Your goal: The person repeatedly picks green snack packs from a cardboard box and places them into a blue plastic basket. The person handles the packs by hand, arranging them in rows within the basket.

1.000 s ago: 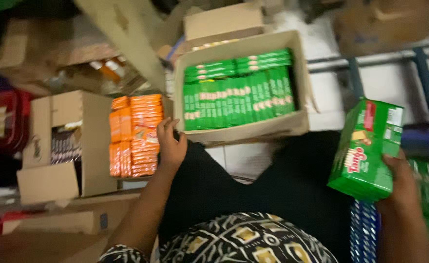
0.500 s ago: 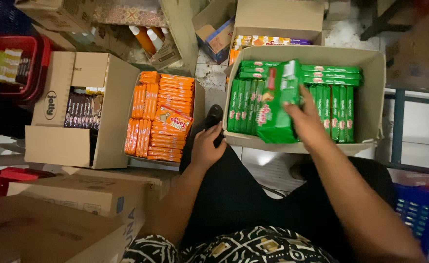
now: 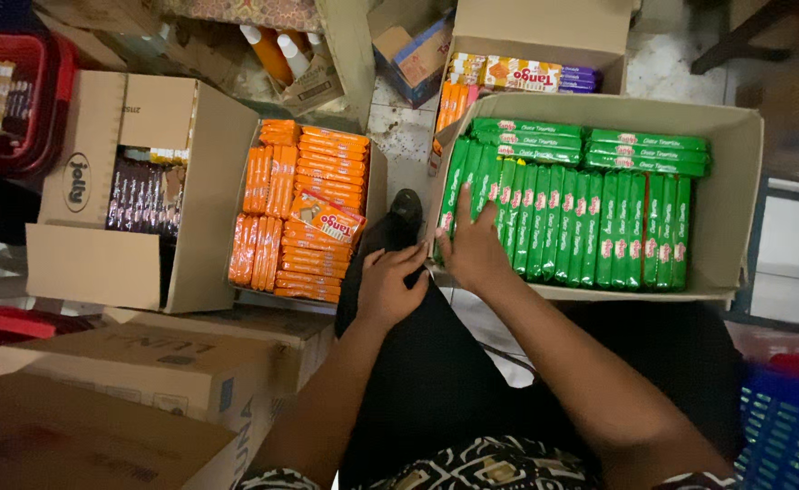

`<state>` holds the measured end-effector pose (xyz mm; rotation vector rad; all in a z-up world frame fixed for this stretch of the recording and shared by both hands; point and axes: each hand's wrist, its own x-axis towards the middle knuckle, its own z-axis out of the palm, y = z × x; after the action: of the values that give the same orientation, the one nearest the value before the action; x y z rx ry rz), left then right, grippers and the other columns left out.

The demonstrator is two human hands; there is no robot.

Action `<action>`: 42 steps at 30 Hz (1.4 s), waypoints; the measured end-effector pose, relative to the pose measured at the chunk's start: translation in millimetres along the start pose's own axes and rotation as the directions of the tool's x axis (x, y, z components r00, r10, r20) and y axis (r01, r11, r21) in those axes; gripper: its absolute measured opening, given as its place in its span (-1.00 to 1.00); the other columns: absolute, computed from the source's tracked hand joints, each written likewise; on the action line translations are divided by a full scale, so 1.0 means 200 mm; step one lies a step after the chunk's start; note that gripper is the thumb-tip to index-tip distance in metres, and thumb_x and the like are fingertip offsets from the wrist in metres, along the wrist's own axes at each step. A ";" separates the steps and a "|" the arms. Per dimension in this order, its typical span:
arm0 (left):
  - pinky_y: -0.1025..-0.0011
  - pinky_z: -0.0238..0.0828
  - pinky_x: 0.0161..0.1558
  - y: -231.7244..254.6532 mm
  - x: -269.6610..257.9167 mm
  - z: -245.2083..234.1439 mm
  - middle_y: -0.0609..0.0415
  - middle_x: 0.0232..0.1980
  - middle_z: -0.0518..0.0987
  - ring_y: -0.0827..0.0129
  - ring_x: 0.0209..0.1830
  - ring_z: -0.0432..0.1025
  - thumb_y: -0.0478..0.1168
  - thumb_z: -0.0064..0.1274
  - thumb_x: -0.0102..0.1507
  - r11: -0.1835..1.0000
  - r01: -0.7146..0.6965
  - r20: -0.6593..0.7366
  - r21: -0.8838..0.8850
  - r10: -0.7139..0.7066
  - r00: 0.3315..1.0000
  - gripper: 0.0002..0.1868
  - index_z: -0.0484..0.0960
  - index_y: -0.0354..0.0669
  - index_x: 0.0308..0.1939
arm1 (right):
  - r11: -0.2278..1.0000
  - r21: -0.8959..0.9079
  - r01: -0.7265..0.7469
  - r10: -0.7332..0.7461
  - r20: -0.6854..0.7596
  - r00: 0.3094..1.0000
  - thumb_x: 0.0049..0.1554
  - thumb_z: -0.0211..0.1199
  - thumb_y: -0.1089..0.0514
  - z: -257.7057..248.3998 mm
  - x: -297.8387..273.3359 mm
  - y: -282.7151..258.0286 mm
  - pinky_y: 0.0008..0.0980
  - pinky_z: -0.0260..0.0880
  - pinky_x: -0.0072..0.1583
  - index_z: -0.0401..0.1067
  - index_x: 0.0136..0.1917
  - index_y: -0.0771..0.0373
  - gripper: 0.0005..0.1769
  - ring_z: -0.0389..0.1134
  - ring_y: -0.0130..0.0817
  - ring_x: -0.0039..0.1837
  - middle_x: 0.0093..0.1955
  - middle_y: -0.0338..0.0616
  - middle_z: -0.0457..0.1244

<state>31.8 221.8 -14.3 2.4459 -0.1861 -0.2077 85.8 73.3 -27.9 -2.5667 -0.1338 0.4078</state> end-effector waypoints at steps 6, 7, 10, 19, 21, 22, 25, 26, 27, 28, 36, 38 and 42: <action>0.10 -0.10 0.21 -0.01 0.00 0.02 0.04 0.09 0.47 0.18 0.08 0.35 -0.16 -0.08 0.13 0.999 -0.010 0.000 -0.042 0.010 1.000 -0.52 0.38 0.03 0.16 | 0.939 -0.309 0.148 -0.180 -0.077 0.981 0.14 -0.18 -0.07 -0.10 -0.05 -0.09 0.25 -0.03 0.23 -0.19 0.43 0.28 -0.31 -0.37 0.51 0.37 0.45 0.26 -0.38; 0.10 -0.10 0.21 0.01 -0.01 0.01 0.04 0.09 0.47 0.18 0.08 0.35 -0.16 -0.08 0.13 0.999 -0.010 0.001 -0.043 0.010 1.000 -0.52 0.38 0.03 0.16 | 0.939 -0.310 0.147 -0.179 -0.076 0.981 0.14 -0.18 -0.07 -0.08 -0.05 -0.09 0.25 -0.03 0.23 -0.19 0.43 0.28 -0.31 -0.37 0.51 0.37 0.45 0.26 -0.38; 0.11 -0.09 0.20 0.04 -0.01 -0.02 -0.03 0.02 0.50 0.17 0.05 0.37 -0.16 -0.06 0.13 0.999 -0.012 -0.037 -0.037 0.010 0.999 -0.60 0.48 -0.12 0.05 | 0.932 -0.333 0.142 -0.173 -0.067 0.983 0.15 -0.21 -0.07 -0.08 -0.03 -0.07 0.27 -0.11 0.26 -0.21 0.44 0.27 -0.31 -0.42 0.51 0.37 0.46 0.21 -0.42; 0.17 0.02 0.17 -0.14 -0.03 0.13 0.19 -0.18 0.56 0.30 -0.06 0.42 -0.19 -0.05 0.14 0.999 -0.049 -0.154 -0.022 0.045 0.987 -0.84 0.59 0.05 -0.23 | 0.943 -0.005 0.332 -0.317 -0.311 0.896 -0.03 0.12 0.13 -0.31 -0.33 0.43 0.07 0.05 0.24 0.30 0.08 0.07 -0.64 0.05 0.16 0.29 0.19 -0.09 0.08; 0.17 0.08 0.14 -0.16 -0.04 0.16 0.15 -0.30 0.58 0.26 -0.10 0.45 -0.19 -0.02 0.10 0.998 -0.063 -0.175 0.017 0.065 0.982 -0.90 0.60 0.05 -0.35 | 0.944 -0.023 0.330 -0.319 -0.319 0.892 -0.02 0.14 0.12 -0.37 -0.48 0.56 -0.07 0.12 0.20 0.36 -0.05 0.06 -0.79 0.16 -0.08 0.23 0.09 -0.23 0.16; 0.17 0.08 0.14 -0.17 -0.05 0.17 0.15 -0.30 0.58 0.26 -0.10 0.45 -0.19 -0.02 0.10 0.997 -0.076 -0.170 0.016 0.078 0.982 -0.90 0.60 0.05 -0.35 | 0.947 -0.025 0.321 -0.311 -0.328 0.892 -0.02 0.14 0.12 -0.39 -0.57 0.62 -0.07 0.12 0.20 0.36 -0.05 0.06 -0.79 0.16 -0.08 0.23 0.09 -0.23 0.16; 0.17 0.04 0.18 -0.15 -0.07 0.17 0.08 -0.29 0.58 0.23 -0.04 0.42 -0.16 0.01 0.10 0.996 -0.072 -0.127 0.051 0.078 0.989 -0.92 0.59 0.04 -0.38 | 0.971 -0.124 0.206 -0.236 -0.321 0.917 -0.05 0.14 0.11 -0.44 -0.80 0.83 -0.10 0.26 0.04 0.38 -0.16 0.09 -0.86 0.29 -0.04 0.01 -0.10 -0.15 0.22; 0.14 -0.02 0.22 -0.11 -0.08 0.14 0.05 -0.25 0.58 0.19 0.03 0.39 -0.17 -0.01 0.10 0.996 -0.047 -0.068 0.074 0.052 0.996 -0.92 0.59 0.02 -0.39 | 0.992 -0.128 -0.016 -0.003 -0.147 0.989 0.01 0.06 0.01 -0.42 -0.86 0.92 -0.03 0.03 0.21 0.33 -0.01 -0.08 -0.77 0.12 -0.11 0.22 0.08 -0.26 0.14; 0.10 -0.08 0.25 -0.06 -0.10 0.11 0.02 -0.22 0.59 0.15 0.10 0.35 -0.18 -0.02 0.10 0.994 -0.026 0.000 0.102 0.026 1.000 -0.91 0.59 0.01 -0.39 | 0.957 -0.158 -0.244 0.251 0.025 0.968 0.07 -0.02 -0.09 -0.39 -0.94 1.01 0.03 -0.20 0.39 0.28 0.13 -0.26 -0.67 -0.04 -0.19 0.42 0.26 -0.38 0.07; 0.10 -0.08 0.25 -0.05 -0.10 0.12 0.02 -0.22 0.59 0.15 0.10 0.35 -0.18 -0.02 0.10 0.994 -0.044 0.015 0.104 0.043 0.999 -0.91 0.59 0.01 -0.39 | 0.953 -0.149 -0.264 0.269 0.016 0.963 0.07 -0.02 -0.09 -0.40 -1.01 1.04 0.03 -0.20 0.39 0.28 0.13 -0.26 -0.67 -0.04 -0.19 0.42 0.26 -0.38 0.07; -0.08 -0.35 0.31 0.42 -0.05 0.22 -0.11 0.29 0.20 -0.04 0.38 -0.09 0.30 -0.36 0.17 0.767 -0.108 0.635 0.633 -0.433 0.640 -0.36 0.31 0.07 0.18 | 0.897 0.373 -0.239 0.313 -0.152 0.937 0.08 -0.03 0.16 -0.47 -1.38 1.06 0.18 -0.29 0.36 0.32 0.12 0.16 -0.68 -0.15 0.13 0.43 0.31 0.03 0.07; 0.16 -0.12 0.21 0.25 -0.01 0.51 -0.07 0.21 0.29 0.10 0.25 0.10 0.25 -0.36 0.17 0.839 -0.238 0.791 0.489 -0.312 0.526 -0.39 0.33 -0.03 0.12 | 0.914 0.388 -0.119 0.245 -0.296 0.923 0.06 0.01 0.17 -0.31 -1.42 1.21 0.14 -0.22 0.33 0.33 0.09 0.15 -0.70 -0.07 0.06 0.40 0.28 0.01 0.10; 0.48 0.16 0.07 0.77 -0.04 0.69 0.11 0.09 0.48 0.37 0.07 0.37 0.08 -0.22 0.16 0.941 -0.300 0.874 0.156 0.009 0.486 -0.57 0.41 0.01 0.01 | 0.852 0.512 0.110 0.158 -0.451 0.879 0.11 -0.08 0.19 -0.39 -1.56 1.24 -0.23 0.15 0.19 0.35 0.03 0.30 -0.71 0.25 -0.10 0.14 -0.01 0.04 0.26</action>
<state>-15.4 20.2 -21.2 2.3340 -0.9463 -1.4452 -183.2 -231.2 -13.1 -2.0399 0.1745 -0.1836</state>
